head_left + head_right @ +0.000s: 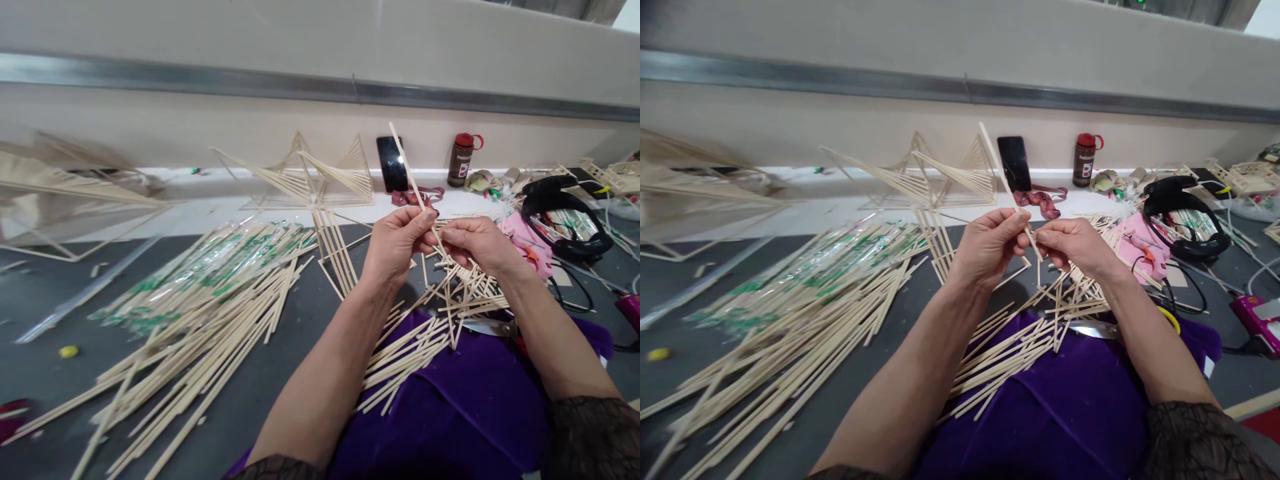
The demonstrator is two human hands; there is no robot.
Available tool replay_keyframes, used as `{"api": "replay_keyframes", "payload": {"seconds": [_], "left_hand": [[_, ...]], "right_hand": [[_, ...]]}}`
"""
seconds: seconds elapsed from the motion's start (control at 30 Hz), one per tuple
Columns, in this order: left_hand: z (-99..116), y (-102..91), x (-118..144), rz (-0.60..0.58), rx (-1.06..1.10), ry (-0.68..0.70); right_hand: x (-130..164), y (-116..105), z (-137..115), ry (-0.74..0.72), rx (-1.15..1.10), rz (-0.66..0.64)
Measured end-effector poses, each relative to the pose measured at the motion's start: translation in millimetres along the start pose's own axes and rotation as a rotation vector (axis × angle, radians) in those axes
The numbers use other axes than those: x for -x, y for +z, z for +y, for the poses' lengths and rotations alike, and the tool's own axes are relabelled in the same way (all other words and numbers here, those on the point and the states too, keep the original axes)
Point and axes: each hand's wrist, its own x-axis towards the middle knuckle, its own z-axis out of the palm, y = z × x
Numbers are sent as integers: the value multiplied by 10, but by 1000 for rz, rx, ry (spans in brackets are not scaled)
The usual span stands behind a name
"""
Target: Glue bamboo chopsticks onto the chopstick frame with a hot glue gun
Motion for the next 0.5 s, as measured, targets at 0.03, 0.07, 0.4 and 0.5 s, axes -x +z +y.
{"api": "replay_keyframes", "payload": {"seconds": [0.03, 0.07, 0.4, 0.5], "left_hand": [[5, -2, -1, 1, 4, 1], [9, -2, -1, 1, 7, 1], [-20, 12, 11, -15, -27, -24], [-42, 16, 15, -4, -42, -1]], "right_hand": [[7, -8, -6, 0, 10, -3], [14, -11, -15, -1, 29, 0], [36, 30, -102, -10, 169, 10], [48, 49, -120, -16, 270, 46]]}}
